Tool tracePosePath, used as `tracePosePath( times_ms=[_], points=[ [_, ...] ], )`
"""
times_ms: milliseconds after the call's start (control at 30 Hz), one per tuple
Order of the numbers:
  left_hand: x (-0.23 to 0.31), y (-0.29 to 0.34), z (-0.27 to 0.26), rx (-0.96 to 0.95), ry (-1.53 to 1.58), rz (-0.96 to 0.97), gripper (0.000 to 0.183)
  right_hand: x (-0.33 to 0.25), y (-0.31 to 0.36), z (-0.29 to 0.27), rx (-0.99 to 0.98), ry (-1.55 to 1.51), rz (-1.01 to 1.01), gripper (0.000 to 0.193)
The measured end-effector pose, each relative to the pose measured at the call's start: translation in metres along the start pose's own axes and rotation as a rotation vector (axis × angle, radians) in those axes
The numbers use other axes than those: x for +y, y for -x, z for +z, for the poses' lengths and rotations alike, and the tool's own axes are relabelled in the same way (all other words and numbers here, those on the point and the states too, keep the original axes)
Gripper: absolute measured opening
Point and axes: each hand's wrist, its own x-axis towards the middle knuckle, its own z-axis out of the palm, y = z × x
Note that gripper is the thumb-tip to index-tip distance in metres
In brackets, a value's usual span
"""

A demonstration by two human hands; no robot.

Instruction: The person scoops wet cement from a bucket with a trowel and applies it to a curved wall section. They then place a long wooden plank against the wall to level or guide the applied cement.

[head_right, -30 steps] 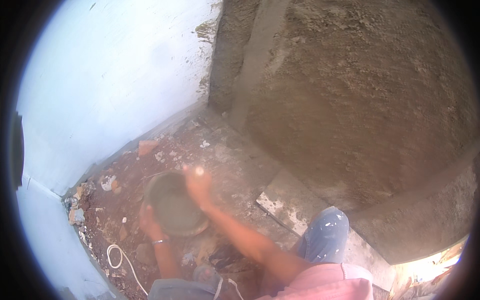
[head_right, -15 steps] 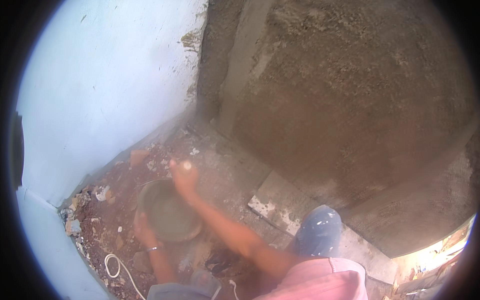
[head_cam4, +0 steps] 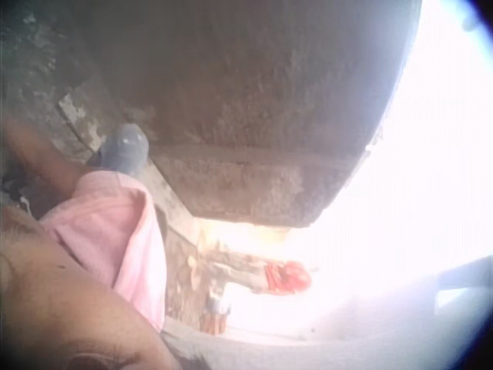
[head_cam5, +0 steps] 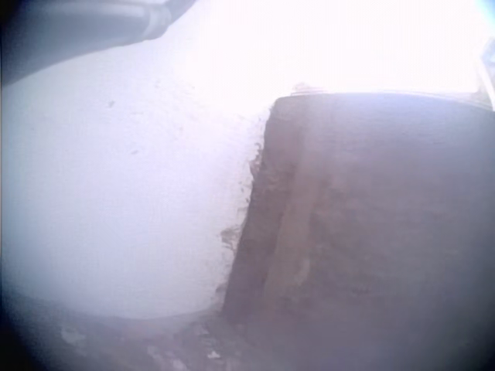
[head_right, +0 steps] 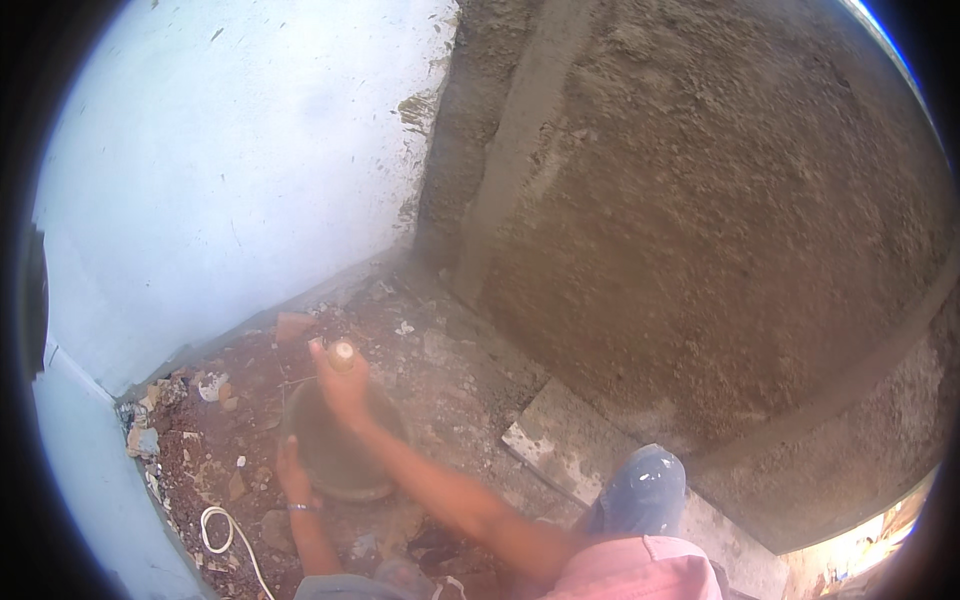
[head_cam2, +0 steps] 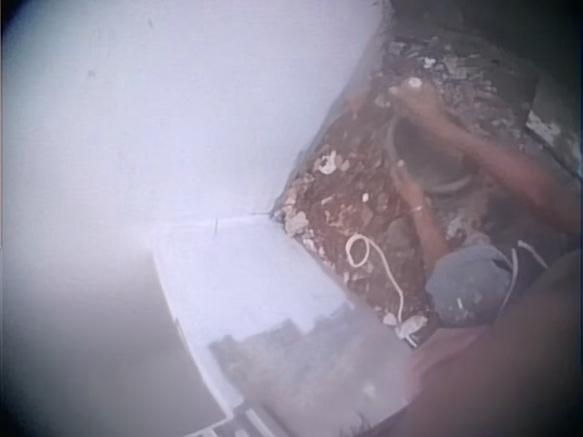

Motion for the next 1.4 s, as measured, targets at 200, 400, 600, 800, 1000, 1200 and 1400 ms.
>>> tracePosePath(
  times_ms=[200, 400, 600, 800, 1000, 1200, 1400],
  points=[
    [-0.009, -0.024, -0.010, -0.042, -0.208, 0.003, 0.050, 0.034, -0.017, -0.062, 0.091, 0.381, 0.074, 0.032],
    [-0.003, -0.049, -0.011, -0.292, 0.003, -0.236, 0.044, -0.018, 0.034, -0.104, -0.061, 0.306, 0.189, 0.030],
    [-0.036, -0.058, -0.022, -0.409, 0.145, -0.413, 0.051, -0.085, 0.001, -0.060, -0.026, -0.052, 0.195, 0.031],
    [-0.043, -0.038, -0.054, -0.250, 0.018, -0.255, 0.058, -0.067, -0.003, -0.064, -0.401, 0.250, 0.190, 0.026],
    [-0.003, 0.047, -0.031, 0.004, 0.145, -0.238, 0.063, -0.096, -0.027, -0.127, -0.716, 0.757, -0.461, 0.031],
    [0.015, 0.066, 0.002, 0.073, -0.012, -0.189, 0.061, -0.079, 0.003, -0.114, -1.358, 1.734, -0.476, 0.030],
    [-0.006, 0.048, -0.031, 0.062, -0.007, -0.249, 0.048, -0.076, 0.049, -0.123, -1.206, 1.762, -0.470, 0.030]
  ],
)
